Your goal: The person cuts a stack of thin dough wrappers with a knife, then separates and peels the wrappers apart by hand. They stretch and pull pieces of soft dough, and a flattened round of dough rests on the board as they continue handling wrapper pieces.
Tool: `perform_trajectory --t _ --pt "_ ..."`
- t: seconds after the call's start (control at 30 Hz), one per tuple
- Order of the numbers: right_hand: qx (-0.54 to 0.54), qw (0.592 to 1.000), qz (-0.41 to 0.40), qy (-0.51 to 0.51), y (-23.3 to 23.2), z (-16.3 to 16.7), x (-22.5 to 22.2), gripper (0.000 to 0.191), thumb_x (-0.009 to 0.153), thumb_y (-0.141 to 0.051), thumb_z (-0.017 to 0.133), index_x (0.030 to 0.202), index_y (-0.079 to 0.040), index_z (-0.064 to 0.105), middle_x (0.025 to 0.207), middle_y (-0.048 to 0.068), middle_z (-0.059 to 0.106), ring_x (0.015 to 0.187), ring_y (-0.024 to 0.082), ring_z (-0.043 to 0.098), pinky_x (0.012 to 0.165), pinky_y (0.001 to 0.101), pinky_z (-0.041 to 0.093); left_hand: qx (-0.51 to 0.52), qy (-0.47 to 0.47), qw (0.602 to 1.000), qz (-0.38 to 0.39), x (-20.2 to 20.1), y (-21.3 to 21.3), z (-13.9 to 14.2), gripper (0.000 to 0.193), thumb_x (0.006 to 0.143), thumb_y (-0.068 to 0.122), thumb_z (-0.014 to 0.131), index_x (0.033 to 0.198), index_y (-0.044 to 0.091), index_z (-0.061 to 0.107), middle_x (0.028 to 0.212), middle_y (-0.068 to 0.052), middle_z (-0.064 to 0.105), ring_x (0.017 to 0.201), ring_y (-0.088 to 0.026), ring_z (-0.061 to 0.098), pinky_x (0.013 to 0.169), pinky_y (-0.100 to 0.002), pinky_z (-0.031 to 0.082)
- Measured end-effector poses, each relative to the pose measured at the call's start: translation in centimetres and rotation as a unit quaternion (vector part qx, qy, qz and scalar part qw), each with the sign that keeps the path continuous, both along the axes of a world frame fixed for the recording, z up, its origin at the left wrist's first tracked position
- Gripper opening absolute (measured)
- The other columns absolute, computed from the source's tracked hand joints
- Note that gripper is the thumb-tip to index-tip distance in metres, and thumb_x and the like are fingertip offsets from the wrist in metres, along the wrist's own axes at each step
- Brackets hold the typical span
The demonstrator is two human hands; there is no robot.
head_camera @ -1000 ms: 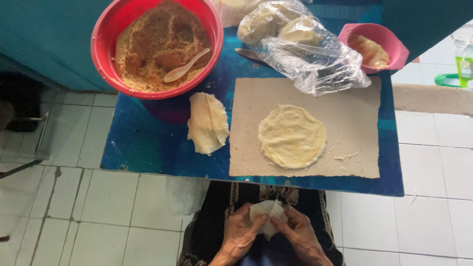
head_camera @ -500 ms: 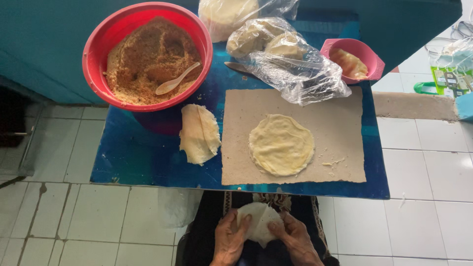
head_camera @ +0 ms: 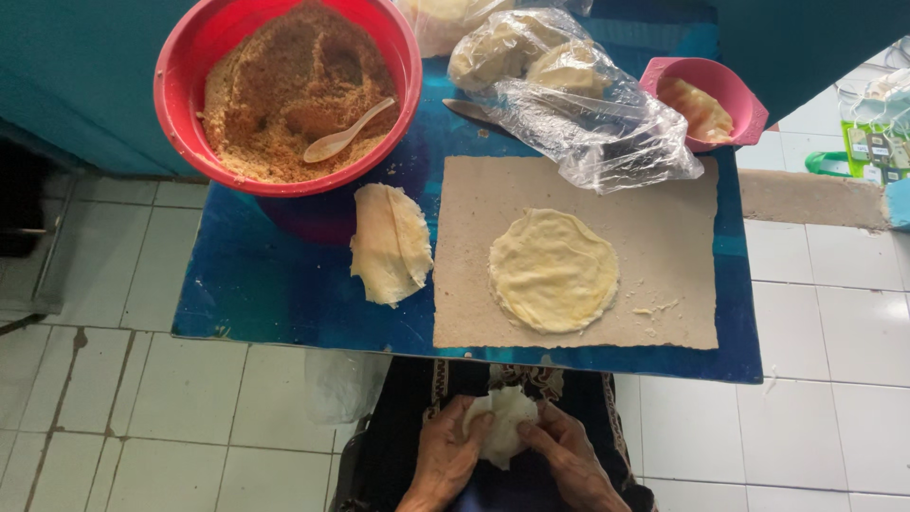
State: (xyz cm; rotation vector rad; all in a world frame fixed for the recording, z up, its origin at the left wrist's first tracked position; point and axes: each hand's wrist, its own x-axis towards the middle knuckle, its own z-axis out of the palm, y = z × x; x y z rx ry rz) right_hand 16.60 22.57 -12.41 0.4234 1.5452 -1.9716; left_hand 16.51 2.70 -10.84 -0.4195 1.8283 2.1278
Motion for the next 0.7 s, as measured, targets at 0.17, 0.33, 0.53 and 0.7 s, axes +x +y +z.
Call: perform_trajectory --t 0.17,0.33,0.53,0.7 --pt "0.026 0.998 0.047 0.017 0.0 0.6 -0.2 0.04 0.09 -0.022 0.067 0.123 0.001 0.068 0.109 0.012 0.079 0.1 0.015 0.071 0.092 0.0325 0.055 -0.076 -0.044 0.995 -0.038 0.0 0.1 0.8 0.027 0.088 0.021 0.074 0.111 0.006 0.073 0.098 -0.008 0.08 0.09 -0.013 0.073 0.08 -0.029 0.061" --pt "0.02 0.999 0.039 0.0 -0.3 0.5 -0.2 0.043 0.09 -0.027 0.071 0.122 0.001 0.066 0.106 0.011 0.078 0.095 0.015 0.072 0.088 0.0327 0.058 -0.038 -0.089 0.994 -0.043 -0.1 -0.1 1.6 0.042 0.075 0.017 0.083 0.113 0.006 0.068 0.102 -0.009 0.078 0.094 -0.016 0.075 0.083 -0.032 0.063" --pt "0.068 0.997 0.026 0.001 0.1 0.5 0.0 0.038 0.089 -0.019 0.072 0.123 -0.002 0.065 0.098 0.01 0.078 0.086 0.014 0.072 0.079 0.0317 0.061 0.014 -0.138 0.988 -0.07 -0.2 -0.4 0.2 0.044 0.078 0.025 0.083 0.114 0.004 0.07 0.104 -0.01 0.077 0.096 -0.016 0.074 0.085 -0.031 0.062" --pt "0.084 0.996 0.032 0.004 0.3 0.5 0.1 0.035 0.091 -0.018 0.071 0.121 0.0 0.067 0.094 0.009 0.077 0.083 0.014 0.071 0.076 0.0309 0.061 0.0 -0.106 0.989 -0.103 0.1 -0.5 -0.1 0.044 0.081 0.032 0.081 0.111 0.001 0.07 0.098 -0.011 0.074 0.089 -0.016 0.073 0.08 -0.032 0.061"
